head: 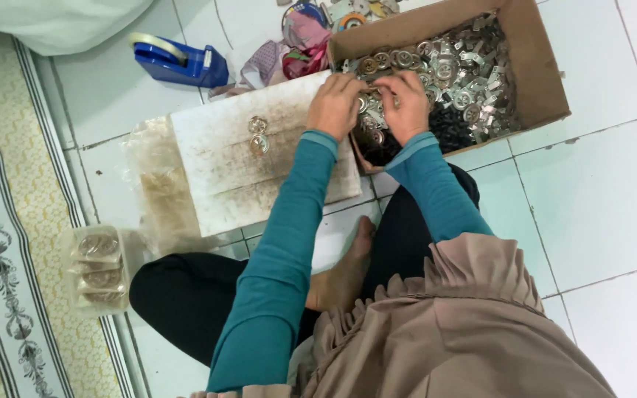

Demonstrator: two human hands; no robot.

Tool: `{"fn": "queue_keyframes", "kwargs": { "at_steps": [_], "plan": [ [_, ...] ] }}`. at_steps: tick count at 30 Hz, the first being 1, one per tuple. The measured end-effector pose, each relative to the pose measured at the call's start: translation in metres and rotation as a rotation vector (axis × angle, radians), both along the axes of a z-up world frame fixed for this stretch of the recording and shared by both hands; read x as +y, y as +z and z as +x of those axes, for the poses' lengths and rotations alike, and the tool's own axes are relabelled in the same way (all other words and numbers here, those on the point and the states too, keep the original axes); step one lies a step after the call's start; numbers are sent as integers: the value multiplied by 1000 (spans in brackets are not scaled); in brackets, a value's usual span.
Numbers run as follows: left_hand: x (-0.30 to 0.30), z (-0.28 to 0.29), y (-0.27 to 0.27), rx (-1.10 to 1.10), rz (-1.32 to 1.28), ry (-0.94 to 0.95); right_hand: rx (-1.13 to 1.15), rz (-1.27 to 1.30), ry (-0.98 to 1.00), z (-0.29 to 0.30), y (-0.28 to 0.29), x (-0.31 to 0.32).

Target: A person sitting on the floor sorts small metal decorative pieces from a box, arranges them on a board, and then packages them into small plastic bags.

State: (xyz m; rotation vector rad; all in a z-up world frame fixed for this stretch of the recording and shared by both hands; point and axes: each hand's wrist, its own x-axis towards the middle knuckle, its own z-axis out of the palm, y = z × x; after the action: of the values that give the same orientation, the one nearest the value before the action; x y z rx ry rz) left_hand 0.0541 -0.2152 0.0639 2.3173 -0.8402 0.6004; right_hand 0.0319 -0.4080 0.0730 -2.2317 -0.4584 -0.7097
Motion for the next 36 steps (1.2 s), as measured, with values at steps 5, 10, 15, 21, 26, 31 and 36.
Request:
{"fn": "queue_keyframes", "kwargs": {
  "at_steps": [5, 10, 15, 21, 26, 31, 36],
  "plan": [
    [-79, 24, -83, 539, 161, 128, 268, -34, -200, 2, -74, -63],
    [-86, 17, -19, 815, 576, 189, 581, -278, -263, 9, -102, -49],
    [-89, 10, -66, 718, 792, 242, 573, -481, -214, 13, -113, -51],
    [-94, 14, -111, 630, 768, 249, 616, -439, -169, 14, -126, -56],
    [-92, 4, -85, 589, 786, 246, 631, -487, -118, 7, -97, -48],
    [-96, 8, -104, 585, 803, 246, 674, -497, -98, 14, -116, -53],
    [-102, 11, -118, 518, 713, 212, 484, -421, -128, 20, -136, -65]
  ]
}}
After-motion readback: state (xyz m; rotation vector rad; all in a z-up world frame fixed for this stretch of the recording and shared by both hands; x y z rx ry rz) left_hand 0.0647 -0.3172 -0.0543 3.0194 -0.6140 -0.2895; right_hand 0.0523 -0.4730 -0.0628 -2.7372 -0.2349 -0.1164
